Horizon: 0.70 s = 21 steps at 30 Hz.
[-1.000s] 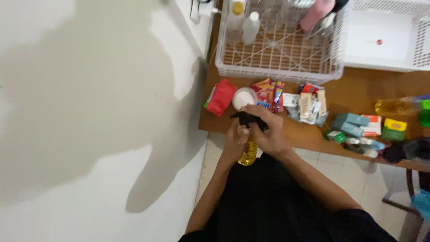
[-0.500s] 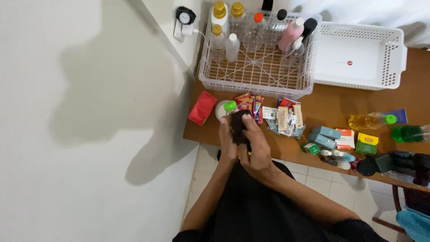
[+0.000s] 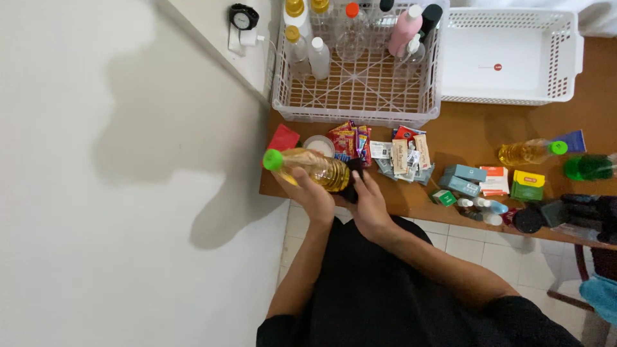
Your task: The person wipes various laundry-related items with a black cloth and places them into a white plastic basket. They handle bottles of liquid detergent, a green pump bottle, a red and green packet, a white tub, and small blue boxes, cleaning each before stacking them in the basket.
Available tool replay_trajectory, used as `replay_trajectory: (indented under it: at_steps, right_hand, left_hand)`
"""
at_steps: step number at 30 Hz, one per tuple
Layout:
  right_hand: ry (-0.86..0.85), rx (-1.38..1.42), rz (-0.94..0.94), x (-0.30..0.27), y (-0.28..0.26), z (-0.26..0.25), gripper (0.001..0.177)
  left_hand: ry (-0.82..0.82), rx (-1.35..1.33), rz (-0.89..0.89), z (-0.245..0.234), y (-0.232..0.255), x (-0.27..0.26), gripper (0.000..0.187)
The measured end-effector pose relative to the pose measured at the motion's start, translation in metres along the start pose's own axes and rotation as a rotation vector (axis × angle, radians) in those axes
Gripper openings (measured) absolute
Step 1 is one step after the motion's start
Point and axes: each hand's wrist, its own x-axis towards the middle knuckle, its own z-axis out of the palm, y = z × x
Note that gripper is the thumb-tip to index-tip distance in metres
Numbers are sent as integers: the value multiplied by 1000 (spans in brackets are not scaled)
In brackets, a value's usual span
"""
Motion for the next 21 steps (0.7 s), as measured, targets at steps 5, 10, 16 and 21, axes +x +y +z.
replay_trajectory:
  at_steps: [5, 10, 16, 21]
  right_hand:
    - [-75, -364, -206, -6, 15, -34, 28]
    - [-218, -995, -848, -32, -31, 13, 45]
    - [-197, -937, -644, -15, -47, 37, 53]
    - [-267, -1476, -1366, -33, -34, 42, 62]
  left_hand:
    - [-125, 148, 273, -7, -10, 10, 87]
    - [-112, 114, -23, -9, 1, 12, 84]
    - [-552, 238, -289, -17, -6, 8, 63]
    - [-473, -312, -785, -17, 11, 13, 72]
